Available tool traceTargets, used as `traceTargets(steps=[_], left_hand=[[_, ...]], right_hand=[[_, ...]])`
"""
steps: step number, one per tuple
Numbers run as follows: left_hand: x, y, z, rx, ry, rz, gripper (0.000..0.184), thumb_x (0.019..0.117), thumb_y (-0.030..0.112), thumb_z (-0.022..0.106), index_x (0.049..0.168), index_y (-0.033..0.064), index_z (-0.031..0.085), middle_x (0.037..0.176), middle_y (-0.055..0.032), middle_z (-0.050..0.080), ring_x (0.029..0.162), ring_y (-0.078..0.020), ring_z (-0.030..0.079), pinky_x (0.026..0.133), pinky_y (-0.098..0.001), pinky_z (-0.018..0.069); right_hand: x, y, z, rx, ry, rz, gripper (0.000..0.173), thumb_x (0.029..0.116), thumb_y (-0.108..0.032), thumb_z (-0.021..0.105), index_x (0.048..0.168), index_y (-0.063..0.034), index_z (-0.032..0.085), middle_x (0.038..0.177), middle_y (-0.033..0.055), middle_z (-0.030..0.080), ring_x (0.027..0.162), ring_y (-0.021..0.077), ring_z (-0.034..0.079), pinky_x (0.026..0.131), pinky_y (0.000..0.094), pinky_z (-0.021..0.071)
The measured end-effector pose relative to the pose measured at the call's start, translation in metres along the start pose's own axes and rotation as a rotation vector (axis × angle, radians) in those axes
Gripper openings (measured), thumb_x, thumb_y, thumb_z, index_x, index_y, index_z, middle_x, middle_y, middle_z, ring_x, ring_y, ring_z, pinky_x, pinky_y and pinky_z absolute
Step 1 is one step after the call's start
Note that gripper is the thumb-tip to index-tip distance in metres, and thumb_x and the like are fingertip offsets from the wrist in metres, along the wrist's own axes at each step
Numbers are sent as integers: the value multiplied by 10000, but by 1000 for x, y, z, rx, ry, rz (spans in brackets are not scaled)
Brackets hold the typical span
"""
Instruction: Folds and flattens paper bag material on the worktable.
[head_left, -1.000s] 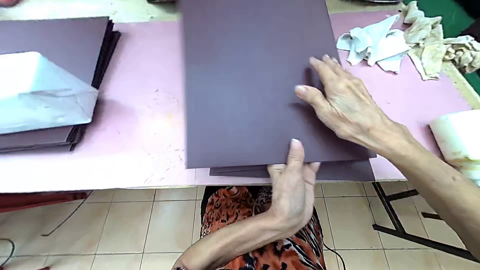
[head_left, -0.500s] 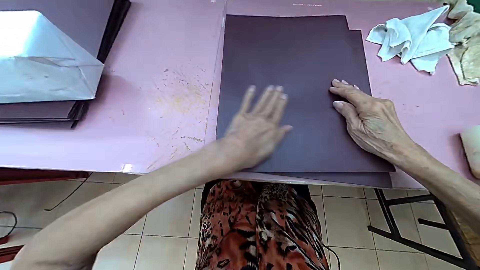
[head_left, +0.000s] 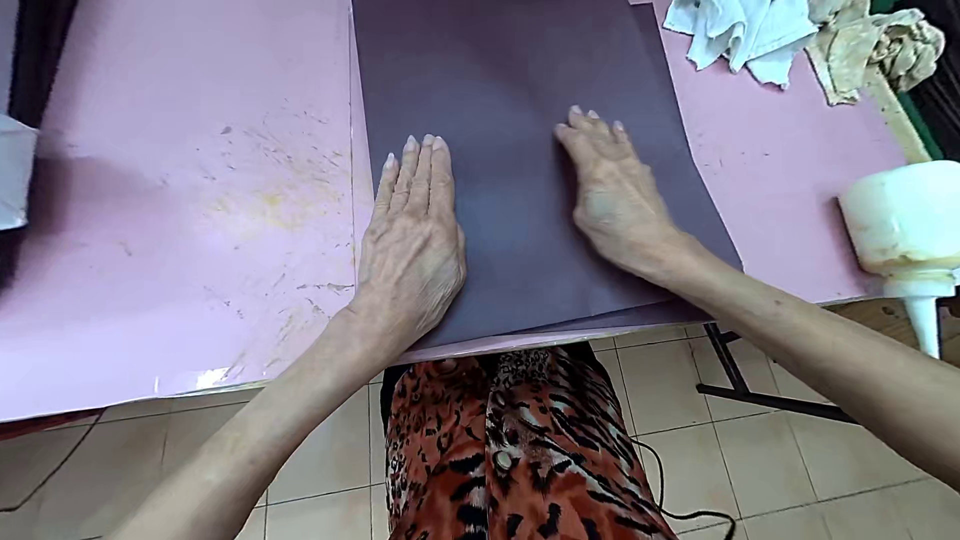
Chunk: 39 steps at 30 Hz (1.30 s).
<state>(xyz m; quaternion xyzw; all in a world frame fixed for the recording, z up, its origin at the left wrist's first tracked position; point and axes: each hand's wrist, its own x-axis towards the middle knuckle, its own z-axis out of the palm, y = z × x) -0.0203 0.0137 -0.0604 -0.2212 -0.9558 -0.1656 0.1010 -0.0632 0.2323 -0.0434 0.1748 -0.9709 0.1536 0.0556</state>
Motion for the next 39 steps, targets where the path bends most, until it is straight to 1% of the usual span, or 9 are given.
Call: traceTargets(steps=[5, 12, 21, 24, 28, 31, 34, 37, 39], left_hand=[[2, -4, 2, -12, 19, 0, 535, 1050, 95, 329, 1520, -157, 284, 1591, -308, 334, 1502, -420, 321, 1248, -501, 209], [-1, -7, -1, 21, -4, -6, 551, 1062, 109, 290, 1540, -157, 222, 1596, -332, 302, 1503, -458, 292, 1246, -519, 207], [4, -7, 2, -66, 52, -15, 561, 1065, 136, 308, 1560, -115, 233, 1601, -305, 317, 1511, -436, 291, 1248, -530, 186], [-28, -10, -26, -222, 247, 19, 543, 1024, 170, 550, 1501, -59, 429, 1482, -227, 527, 1365, -286, 541, 1142, -402, 432], [-123, -15, -56, -379, 343, -265, 421, 1025, 297, 590, 808, -54, 671, 681, -85, 685, 611, 5, 642, 585, -168, 531], [-157, -19, -65, -782, -100, -480, 660, 1035, 536, 437, 1020, -61, 718, 822, -66, 766, 727, -104, 753, 686, -283, 634], [-165, -15, -49, -1402, -93, -631, 519, 840, 719, 584, 1000, 262, 773, 929, 84, 783, 858, -58, 751, 776, -266, 632], [-155, 15, -56, -1727, 79, -851, 153, 888, 340, 753, 1012, 253, 729, 935, 53, 788, 851, -47, 750, 776, -239, 627], [-145, 30, -59, -1631, 205, -991, 214, 895, -33, 586, 1009, 145, 624, 856, 15, 784, 758, -79, 757, 700, -254, 639]], right_hand=[[18, -67, 31, 158, 9, -154, 444, 1008, 0, 451, 1442, 40, 537, 1577, 253, 415, 1494, 397, 362, 1247, 500, 205], [-6, 45, -19, -47, -14, 77, 477, 1049, -21, 313, 1497, 17, 473, 1605, 251, 371, 1503, 427, 331, 1223, 588, 216], [2, 45, -20, -150, 45, 373, 558, 1081, -309, 319, 1531, 12, 394, 1552, 334, 364, 1362, 518, 451, 1033, 639, 378], [-1, 51, -22, -43, 73, 341, 583, 1081, -336, 378, 1504, 65, 409, 1501, 355, 419, 1366, 506, 463, 1077, 588, 408], [-1, 49, -20, -9, 72, 275, 597, 1077, -350, 446, 1451, 116, 450, 1442, 377, 457, 1327, 525, 483, 1054, 607, 415], [-7, 28, -10, -13, 68, 217, 643, 1074, -384, 446, 1471, 122, 432, 1504, 396, 394, 1385, 551, 420, 1094, 615, 388], [-18, -1, 0, -9, 64, 115, 643, 1090, -393, 423, 1493, 108, 414, 1549, 366, 357, 1417, 523, 400, 1105, 600, 398], [-24, -18, 10, 2, 82, 23, 640, 1077, -396, 438, 1469, 110, 457, 1537, 357, 390, 1410, 528, 411, 1080, 594, 420], [-27, -19, 8, 71, 85, -9, 656, 1052, -414, 494, 1460, 99, 480, 1523, 351, 417, 1397, 516, 438, 1081, 575, 426]])
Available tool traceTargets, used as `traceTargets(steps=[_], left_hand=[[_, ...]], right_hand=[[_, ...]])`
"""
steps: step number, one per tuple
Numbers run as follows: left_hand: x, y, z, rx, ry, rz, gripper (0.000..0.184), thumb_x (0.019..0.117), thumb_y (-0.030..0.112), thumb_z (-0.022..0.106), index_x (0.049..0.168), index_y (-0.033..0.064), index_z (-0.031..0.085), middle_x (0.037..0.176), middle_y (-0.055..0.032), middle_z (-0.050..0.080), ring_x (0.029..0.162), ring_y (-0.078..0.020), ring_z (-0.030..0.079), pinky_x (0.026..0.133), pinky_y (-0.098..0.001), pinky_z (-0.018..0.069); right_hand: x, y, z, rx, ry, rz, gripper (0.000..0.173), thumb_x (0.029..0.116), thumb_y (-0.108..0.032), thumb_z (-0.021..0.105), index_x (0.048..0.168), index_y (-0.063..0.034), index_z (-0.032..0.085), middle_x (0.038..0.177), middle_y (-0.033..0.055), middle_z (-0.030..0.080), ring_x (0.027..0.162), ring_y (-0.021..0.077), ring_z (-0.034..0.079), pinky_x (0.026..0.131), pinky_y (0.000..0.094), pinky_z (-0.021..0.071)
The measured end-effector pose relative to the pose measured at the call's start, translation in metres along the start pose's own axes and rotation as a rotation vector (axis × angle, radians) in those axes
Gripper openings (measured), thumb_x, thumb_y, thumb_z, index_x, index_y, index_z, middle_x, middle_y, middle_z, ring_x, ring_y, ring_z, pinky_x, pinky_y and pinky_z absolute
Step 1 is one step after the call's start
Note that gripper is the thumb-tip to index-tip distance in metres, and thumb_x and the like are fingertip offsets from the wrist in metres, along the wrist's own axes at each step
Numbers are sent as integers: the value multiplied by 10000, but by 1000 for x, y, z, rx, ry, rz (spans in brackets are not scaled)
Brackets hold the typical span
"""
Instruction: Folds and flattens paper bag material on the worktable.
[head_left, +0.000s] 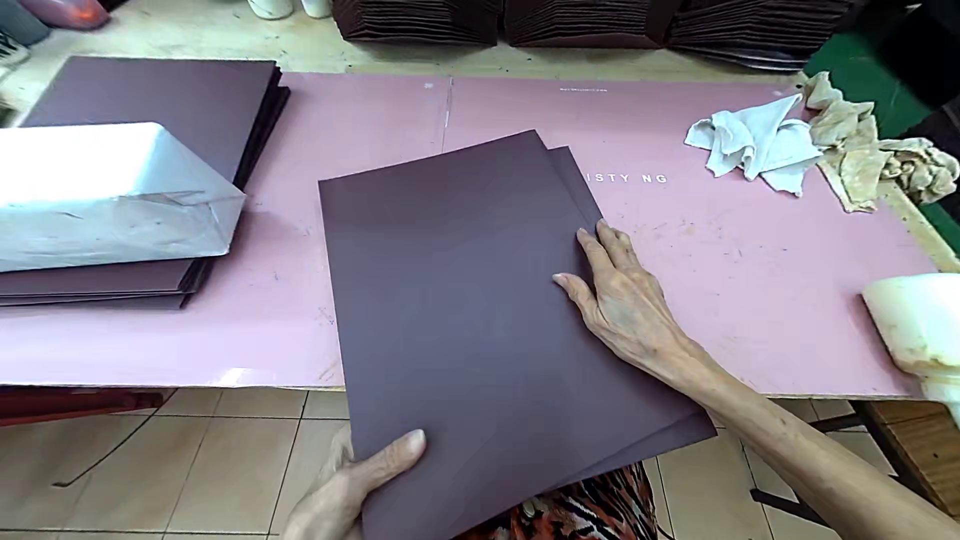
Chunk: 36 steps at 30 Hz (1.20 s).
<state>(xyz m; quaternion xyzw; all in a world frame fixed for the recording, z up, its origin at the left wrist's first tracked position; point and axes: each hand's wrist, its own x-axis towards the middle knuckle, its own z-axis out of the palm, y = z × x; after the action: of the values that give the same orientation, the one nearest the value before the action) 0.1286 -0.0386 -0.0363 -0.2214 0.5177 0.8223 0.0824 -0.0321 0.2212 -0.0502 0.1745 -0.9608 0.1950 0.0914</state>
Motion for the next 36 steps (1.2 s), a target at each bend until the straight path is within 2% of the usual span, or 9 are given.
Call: traceTargets(steps=[3, 7, 9, 11, 19, 27, 31, 34, 36], left_hand=[[-6, 0, 9, 151, 50, 145, 350, 835, -169, 546, 1027, 120, 587, 835, 72, 775, 742, -36, 743, 708, -226, 633], [-7, -6, 2, 228, -95, 475, 392, 780, -48, 730, 1033, 246, 678, 926, 134, 782, 836, 7, 736, 781, -202, 622], [-1, 0, -2, 315, -175, 622, 356, 798, 127, 799, 1064, 350, 718, 986, 186, 772, 887, 41, 723, 819, -175, 608], [9, 15, -4, 375, -213, 730, 375, 801, 208, 816, 1106, 395, 703, 1037, 215, 757, 939, 55, 708, 856, -172, 596], [91, 73, 9, 279, -172, 892, 560, 653, 135, 908, 1112, 172, 588, 929, 118, 763, 866, -46, 740, 795, -268, 639], [121, 42, 29, 171, -10, 1045, 344, 648, -61, 810, 886, 161, 697, 818, 95, 771, 773, -33, 739, 738, -245, 634], [123, 81, 35, 414, -19, 1325, 200, 721, 5, 808, 853, 130, 723, 827, 131, 755, 801, 36, 711, 770, -193, 607], [129, 103, 31, 678, 66, 1577, 151, 818, 80, 784, 905, -27, 724, 805, 32, 727, 774, 82, 659, 753, -129, 543], [134, 104, 27, 837, 92, 1697, 208, 868, 11, 679, 1050, -70, 741, 887, -121, 763, 804, -47, 712, 777, -199, 553]], right_hand=[[0, 5, -18, 277, 31, 97, 830, 930, -419, 716, 1502, 94, 399, 1537, 320, 417, 1386, 432, 486, 1109, 527, 424], [-6, 6, -45, 705, 79, 397, 1012, 789, -231, 876, 1570, -4, 274, 1518, 211, 475, 1330, 250, 547, 1054, 384, 490], [-2, 2, -58, 837, 113, 524, 721, 776, -164, 868, 1394, -66, 511, 1110, 44, 703, 878, 63, 696, 708, 238, 592], [8, -3, -74, 967, 165, 470, 386, 785, -73, 827, 1124, -72, 642, 808, -19, 716, 633, 36, 685, 554, 206, 587], [87, 2, -90, 1042, 629, -190, 459, 661, -137, 884, 1044, -133, 631, 874, -134, 740, 804, -23, 712, 745, 201, 622], [86, 17, -26, 995, 633, -174, 374, 742, -144, 848, 1049, -72, 647, 854, -108, 711, 767, -58, 679, 722, 158, 586], [99, 29, -81, 1046, 672, -225, 604, 1067, -405, 420, 1428, 79, 427, 1291, 12, 641, 1171, 19, 609, 1028, 266, 504], [85, 38, -150, 1157, 831, -182, 485, 1109, -393, 239, 1357, -42, 464, 1210, -23, 689, 1117, 62, 650, 985, 316, 528], [65, 63, -186, 1132, 853, -220, 482, 1134, -353, 157, 1383, -81, 467, 1236, -34, 701, 1154, 90, 663, 1018, 304, 524]])
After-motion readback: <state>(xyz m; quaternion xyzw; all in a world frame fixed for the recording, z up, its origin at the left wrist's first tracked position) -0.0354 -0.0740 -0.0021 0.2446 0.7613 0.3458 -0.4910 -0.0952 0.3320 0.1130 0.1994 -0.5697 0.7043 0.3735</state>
